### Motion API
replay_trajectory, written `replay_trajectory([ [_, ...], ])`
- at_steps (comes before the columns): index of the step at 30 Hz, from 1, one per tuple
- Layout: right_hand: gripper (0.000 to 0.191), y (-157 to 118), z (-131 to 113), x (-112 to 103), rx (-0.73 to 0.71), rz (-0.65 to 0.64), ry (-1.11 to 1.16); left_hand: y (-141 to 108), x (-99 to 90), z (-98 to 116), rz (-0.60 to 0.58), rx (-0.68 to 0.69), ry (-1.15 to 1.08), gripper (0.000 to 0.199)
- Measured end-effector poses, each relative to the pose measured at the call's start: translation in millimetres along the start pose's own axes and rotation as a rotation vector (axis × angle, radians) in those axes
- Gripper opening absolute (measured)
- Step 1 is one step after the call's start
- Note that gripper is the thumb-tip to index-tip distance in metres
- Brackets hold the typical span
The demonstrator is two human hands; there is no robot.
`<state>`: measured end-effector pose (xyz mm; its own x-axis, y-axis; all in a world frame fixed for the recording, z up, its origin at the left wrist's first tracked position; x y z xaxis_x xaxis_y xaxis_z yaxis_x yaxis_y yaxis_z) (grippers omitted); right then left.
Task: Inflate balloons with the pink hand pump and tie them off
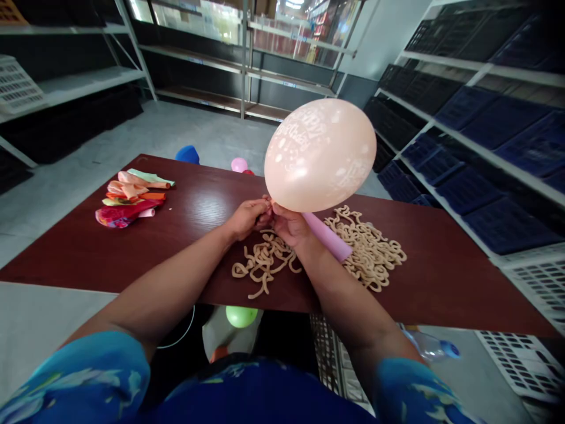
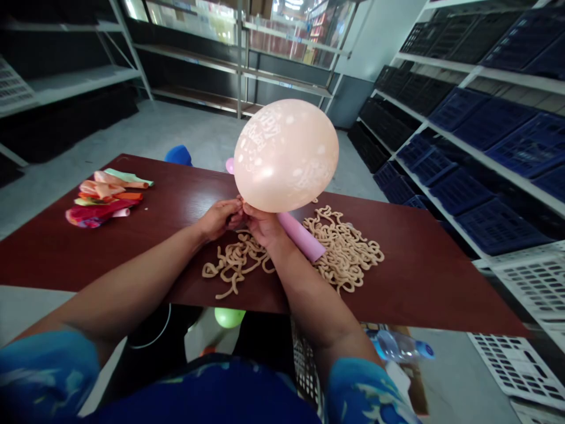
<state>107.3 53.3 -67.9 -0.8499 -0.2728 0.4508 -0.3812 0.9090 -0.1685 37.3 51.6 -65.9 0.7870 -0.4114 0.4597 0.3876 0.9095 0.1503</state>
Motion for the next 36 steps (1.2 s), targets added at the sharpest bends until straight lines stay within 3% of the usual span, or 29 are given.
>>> replay_trajectory([
  [3,0.032,-0.6,-2.2,-16.8,0.012,0.169,-0.2,4.7,-13.8,3.8,0.081,-0.048,-0.252,0.018],
  [5,0.028,-4.3,-9.5,-28.0,-0.01,0.285,-0.501,9.4,-26.7,11.5,0.149,-0.015,-0.421,0.018],
  [8,0.014,-11.2,-20.4,-30.0,-0.072,0.288,-1.011,14.2,-44.0,20.8,0.23,0.049,-0.572,0.017],
  [11,0.011,-18.8,-23.0,-24.8,-0.095,0.176,-1.274,15.8,-51.4,22.4,0.262,0.077,-0.619,0.016],
  [16,0.012,-32.1,-27.0,-2.3,-0.121,-0.007,-1.287,16.1,-53.7,18.2,0.281,0.072,-0.602,0.018],
  [18,0.014,-38.5,-21.6,11.3,-0.05,-0.174,-1.214,16.3,-55.0,17.9,0.291,0.076,-0.589,0.02],
  [22,0.02,-57.6,1.3,30.7,0.24,-0.514,-1.135,16.8,-55.8,17.8,0.291,0.078,-0.575,0.022],
  [24,0.022,-66.8,11.6,36.9,0.334,-0.606,-1.173,17.2,-55.0,17.9,0.28,0.078,-0.571,0.023],
  [27,0.027,-75.1,23.9,49.3,0.342,-0.68,-1.301,17.2,-54.6,17.4,0.282,0.072,-0.563,0.023],
  [29,0.026,-72.7,29.2,53.0,0.296,-0.627,-1.451,16.8,-55.2,16.4,0.296,0.062,-0.555,0.022],
  [32,0.017,-59.0,24.7,47.8,0.169,-0.417,-1.58,16.4,-56.0,15.5,0.299,0.056,-0.545,0.02],
  [36,0.005,-40.0,-11.6,22.6,-0.071,-0.043,-1.294,17.3,-53.5,16.6,0.241,0.088,-0.528,0.019],
])
Point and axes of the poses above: each hand's wrist, its own y-axis towards the middle knuckle, its own x-axis out of the palm, z = x × y, the point moved 8 cm from there along y, towards the middle knuckle, and after that the axes turned 13 degrees about x, right-handed, at the moved point
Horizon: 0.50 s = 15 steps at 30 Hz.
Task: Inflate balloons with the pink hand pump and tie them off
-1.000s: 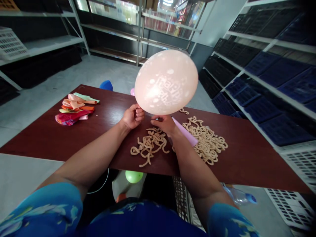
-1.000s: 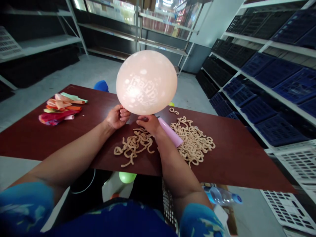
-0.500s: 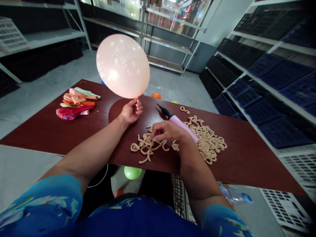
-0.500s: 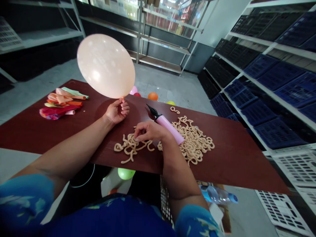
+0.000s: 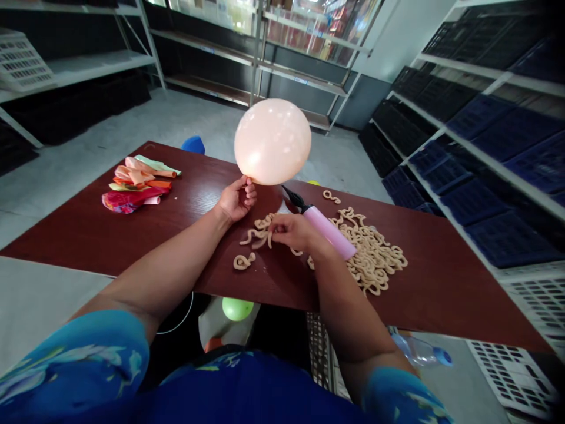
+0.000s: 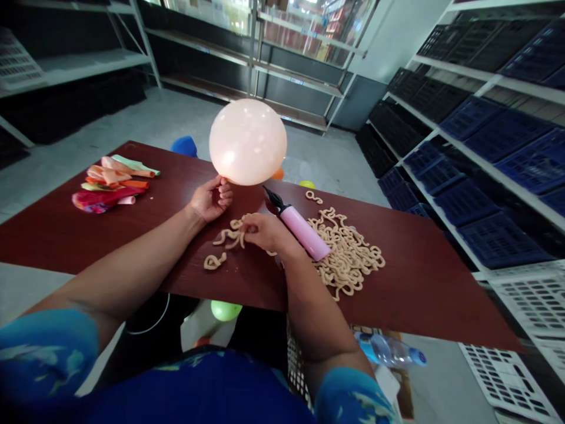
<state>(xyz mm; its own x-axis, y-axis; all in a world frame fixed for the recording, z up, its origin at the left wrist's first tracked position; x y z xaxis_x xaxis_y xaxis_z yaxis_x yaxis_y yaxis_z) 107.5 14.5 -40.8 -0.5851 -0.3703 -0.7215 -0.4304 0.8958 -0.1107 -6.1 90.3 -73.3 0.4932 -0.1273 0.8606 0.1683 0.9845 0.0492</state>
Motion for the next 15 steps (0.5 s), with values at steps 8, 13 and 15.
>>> replay_trajectory([
  [8,0.026,2.3,25.9,-40.5,0.138,0.296,0.522,-1.5,3.3,-5.2,-0.047,-0.008,0.031,0.017],
  [13,0.031,5.6,39.5,-42.8,0.233,0.347,0.559,-2.6,2.4,-6.8,-0.059,-0.006,0.082,0.013],
  [15,0.032,6.7,38.1,-48.4,0.209,0.37,0.473,-3.2,2.4,-8.2,-0.056,-0.016,0.084,0.014],
])
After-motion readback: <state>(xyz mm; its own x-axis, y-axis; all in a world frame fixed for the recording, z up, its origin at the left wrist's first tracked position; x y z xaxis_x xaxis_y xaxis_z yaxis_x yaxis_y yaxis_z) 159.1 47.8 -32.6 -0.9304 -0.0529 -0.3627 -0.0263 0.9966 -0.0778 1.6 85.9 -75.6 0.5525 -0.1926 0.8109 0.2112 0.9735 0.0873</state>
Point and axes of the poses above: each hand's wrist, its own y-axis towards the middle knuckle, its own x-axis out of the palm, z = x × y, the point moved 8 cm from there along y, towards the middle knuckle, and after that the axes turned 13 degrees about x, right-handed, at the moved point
